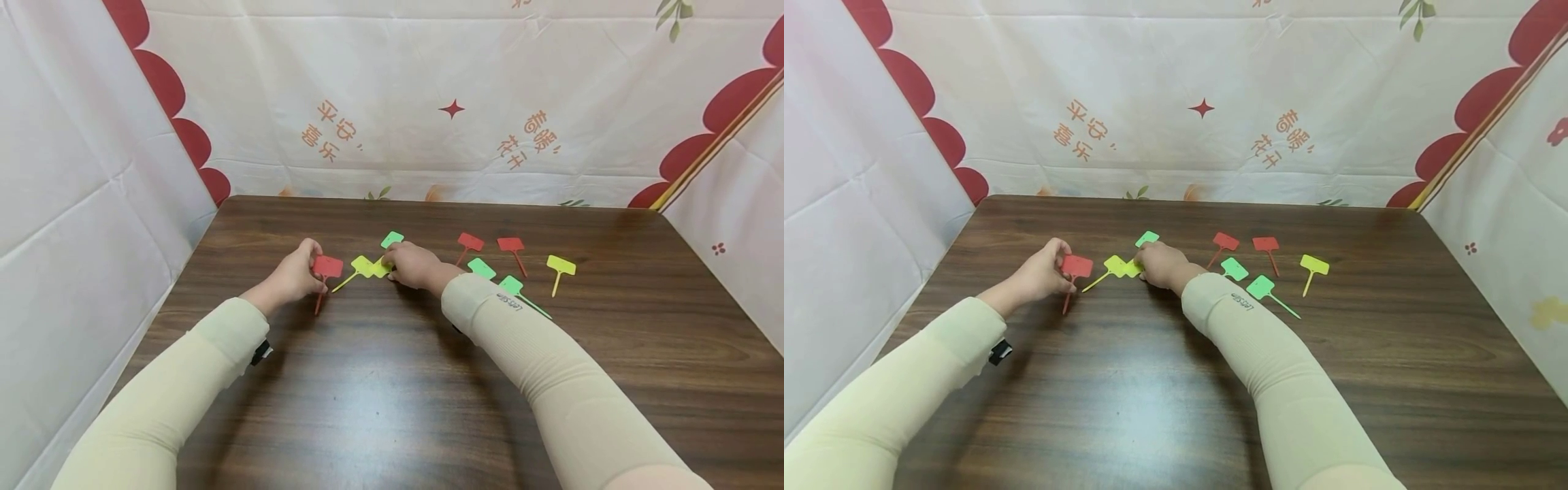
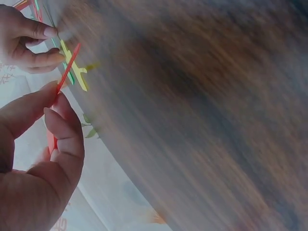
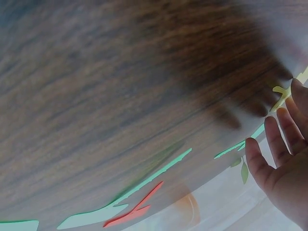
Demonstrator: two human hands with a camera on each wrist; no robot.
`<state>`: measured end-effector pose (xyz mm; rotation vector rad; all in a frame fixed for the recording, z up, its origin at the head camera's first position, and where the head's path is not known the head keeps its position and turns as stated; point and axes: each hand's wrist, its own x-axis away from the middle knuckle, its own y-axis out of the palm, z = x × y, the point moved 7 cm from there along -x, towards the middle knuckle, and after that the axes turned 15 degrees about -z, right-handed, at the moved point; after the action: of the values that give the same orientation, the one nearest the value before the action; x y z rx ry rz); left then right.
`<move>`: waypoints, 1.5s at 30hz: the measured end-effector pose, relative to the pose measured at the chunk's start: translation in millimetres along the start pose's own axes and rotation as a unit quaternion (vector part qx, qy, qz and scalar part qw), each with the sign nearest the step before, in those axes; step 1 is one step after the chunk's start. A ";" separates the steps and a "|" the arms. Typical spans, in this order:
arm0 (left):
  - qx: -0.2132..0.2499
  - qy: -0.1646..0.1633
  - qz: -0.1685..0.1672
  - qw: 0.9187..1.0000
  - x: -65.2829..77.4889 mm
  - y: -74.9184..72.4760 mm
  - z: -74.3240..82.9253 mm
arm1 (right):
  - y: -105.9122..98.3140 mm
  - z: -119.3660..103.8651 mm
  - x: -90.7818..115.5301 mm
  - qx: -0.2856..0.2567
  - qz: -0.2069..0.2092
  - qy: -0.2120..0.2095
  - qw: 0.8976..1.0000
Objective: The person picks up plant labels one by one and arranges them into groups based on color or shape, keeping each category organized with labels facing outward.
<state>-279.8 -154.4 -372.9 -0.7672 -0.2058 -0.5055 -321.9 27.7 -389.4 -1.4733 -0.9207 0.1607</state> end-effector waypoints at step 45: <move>-0.017 0.014 -0.007 1.000 5.2 37.7 18.8 | 0.4 -0.1 0.0 -0.004 -0.001 0.005 1.000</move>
<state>-256.1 -120.0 -380.8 -0.7919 -0.1774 -0.5334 -321.6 27.7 -389.7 -1.4794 -0.9148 0.1483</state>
